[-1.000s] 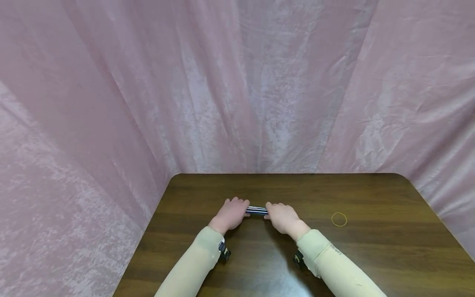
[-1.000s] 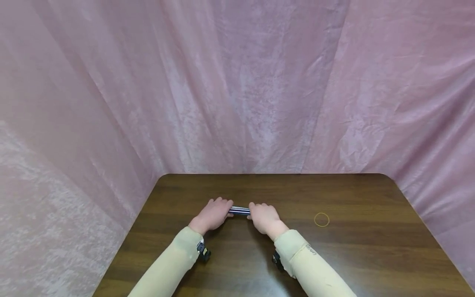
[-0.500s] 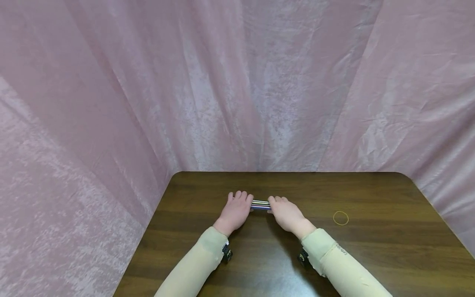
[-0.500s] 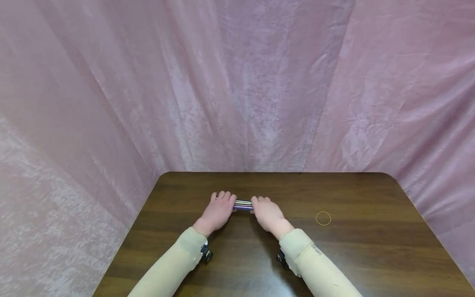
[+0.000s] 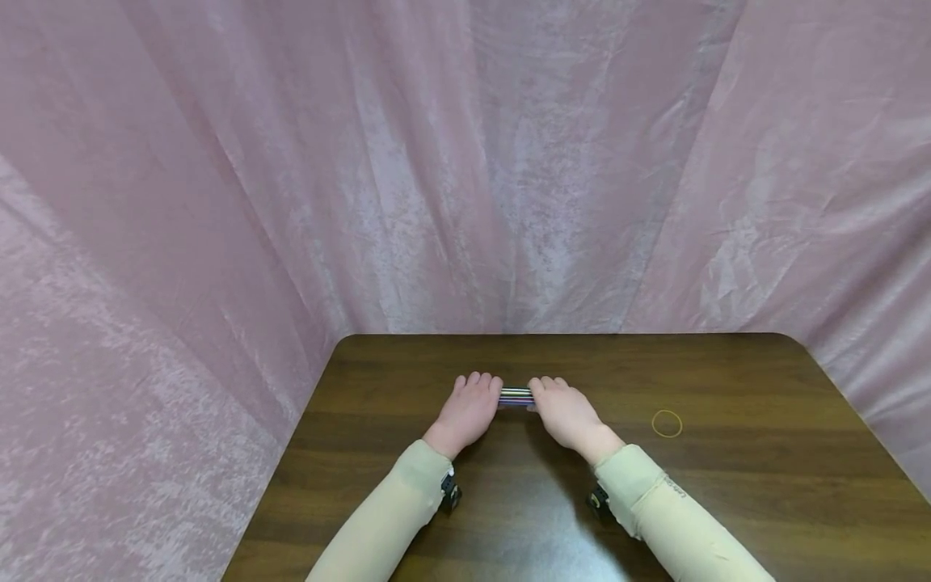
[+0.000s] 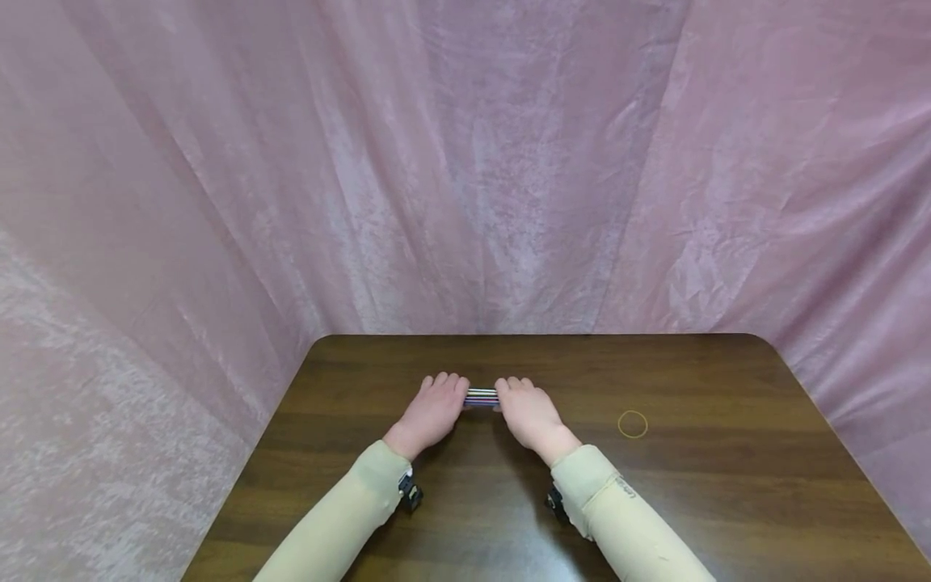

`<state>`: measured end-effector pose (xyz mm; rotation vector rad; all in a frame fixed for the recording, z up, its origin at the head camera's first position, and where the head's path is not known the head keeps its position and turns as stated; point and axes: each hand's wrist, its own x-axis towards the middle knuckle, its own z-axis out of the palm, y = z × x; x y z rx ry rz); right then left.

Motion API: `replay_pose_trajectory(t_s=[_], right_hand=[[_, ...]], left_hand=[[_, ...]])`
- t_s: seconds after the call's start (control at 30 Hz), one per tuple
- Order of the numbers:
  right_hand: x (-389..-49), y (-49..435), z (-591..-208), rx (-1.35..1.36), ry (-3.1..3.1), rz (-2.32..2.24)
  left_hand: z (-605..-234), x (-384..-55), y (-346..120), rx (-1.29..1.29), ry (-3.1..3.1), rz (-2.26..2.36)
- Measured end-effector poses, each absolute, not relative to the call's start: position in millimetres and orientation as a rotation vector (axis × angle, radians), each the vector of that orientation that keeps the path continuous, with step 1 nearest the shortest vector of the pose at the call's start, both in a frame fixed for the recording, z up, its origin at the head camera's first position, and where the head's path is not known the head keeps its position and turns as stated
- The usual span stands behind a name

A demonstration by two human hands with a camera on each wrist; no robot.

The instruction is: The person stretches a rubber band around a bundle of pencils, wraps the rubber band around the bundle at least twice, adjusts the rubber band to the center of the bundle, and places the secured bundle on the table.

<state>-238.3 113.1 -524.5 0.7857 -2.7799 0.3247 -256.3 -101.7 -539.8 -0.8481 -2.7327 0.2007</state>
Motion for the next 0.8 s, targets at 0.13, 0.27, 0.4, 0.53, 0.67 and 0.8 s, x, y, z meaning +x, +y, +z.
replay_pose_trajectory(t_s=[0.13, 0.27, 0.4, 0.53, 0.67, 0.8], right_hand=[[-240.3, 117.1, -525.3, 0.772, -2.792, 0.361], [-240.9, 124.2, -525.7, 0.72, -2.855, 0.475], [-239.8, 133.2, -526.8, 0.617, -2.901, 0.661], [-236.2, 139.8, -527.8, 0.504, -2.91, 0.824], [-230.4, 140.9, -529.6, 0.45, -2.931, 0.889], [-226.5, 139.1, -533.3, 0.434, -2.931, 0.888]], left_hand=[[-537.1, -255.7, -101.4, -0.855, -2.754, 0.183], [-533.7, -254.7, -104.5, -0.852, -2.817, 0.184], [-530.0, -255.0, -109.8, -0.846, -2.872, 0.153], [-526.4, -255.3, -114.2, -0.837, -2.9, 0.119], [-525.8, -255.6, -117.1, -0.816, -2.912, 0.109], [-528.2, -256.9, -118.0, -0.815, -2.916, 0.117]])
